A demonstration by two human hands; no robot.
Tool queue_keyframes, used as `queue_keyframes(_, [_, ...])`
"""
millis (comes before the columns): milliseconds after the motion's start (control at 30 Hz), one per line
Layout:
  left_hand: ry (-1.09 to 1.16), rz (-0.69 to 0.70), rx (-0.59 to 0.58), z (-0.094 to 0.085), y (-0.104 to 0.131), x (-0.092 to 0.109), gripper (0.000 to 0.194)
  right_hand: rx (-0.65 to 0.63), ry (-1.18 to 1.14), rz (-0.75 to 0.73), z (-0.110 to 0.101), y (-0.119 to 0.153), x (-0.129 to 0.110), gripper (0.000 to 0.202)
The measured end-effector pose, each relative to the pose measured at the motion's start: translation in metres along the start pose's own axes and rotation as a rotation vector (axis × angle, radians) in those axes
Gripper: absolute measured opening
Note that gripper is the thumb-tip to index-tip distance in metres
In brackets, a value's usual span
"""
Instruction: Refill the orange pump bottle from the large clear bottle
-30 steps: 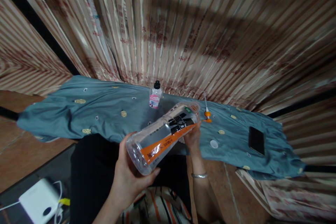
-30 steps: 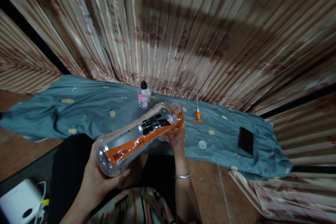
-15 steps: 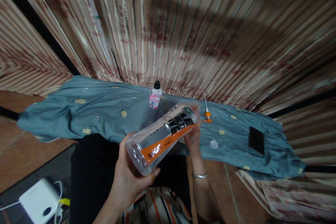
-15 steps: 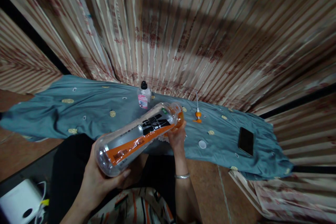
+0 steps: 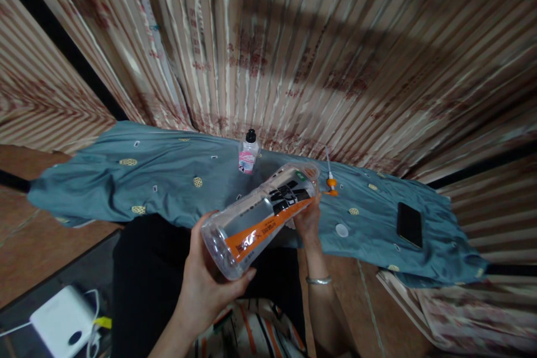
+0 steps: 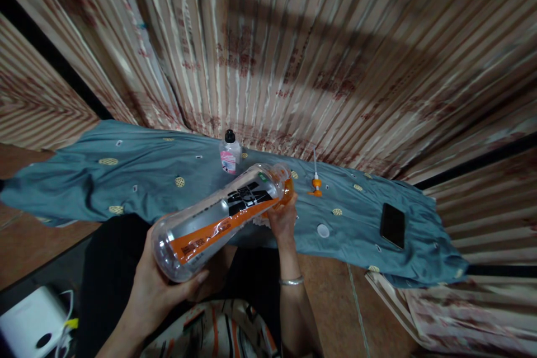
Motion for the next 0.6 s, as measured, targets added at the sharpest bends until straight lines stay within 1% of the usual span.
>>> queue_keyframes(167, [0.014, -0.011, 0.003, 0.0005, 0.0000, -0.0009, 0.080, 0.000, -0.033, -0.014, 0.0010, 0.0000, 0.0049, 0.049])
queue_keyframes(433, [0.022, 0.006, -0.004, 0.0008, 0.0000, 0.0004, 0.077, 0.012, 0.016, -0.013, 0.0005, 0.0006, 0.0078, 0.048])
queue_keyframes(600, [0.017, 0.002, -0.011, 0.0004, -0.0006, 0.0008, 0.077, 0.027, -0.023, -0.031, 0.0011, 0.0003, 0.0086, 0.049])
Point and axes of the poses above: each hand's wrist, its own y-axis away from the middle knuckle, its own z-axis out of the palm, x = y × z, the point moved 1 cm from there along -y, towards the middle knuckle, and after that the axes turned 14 degrees about x, right-handed, at the moved point
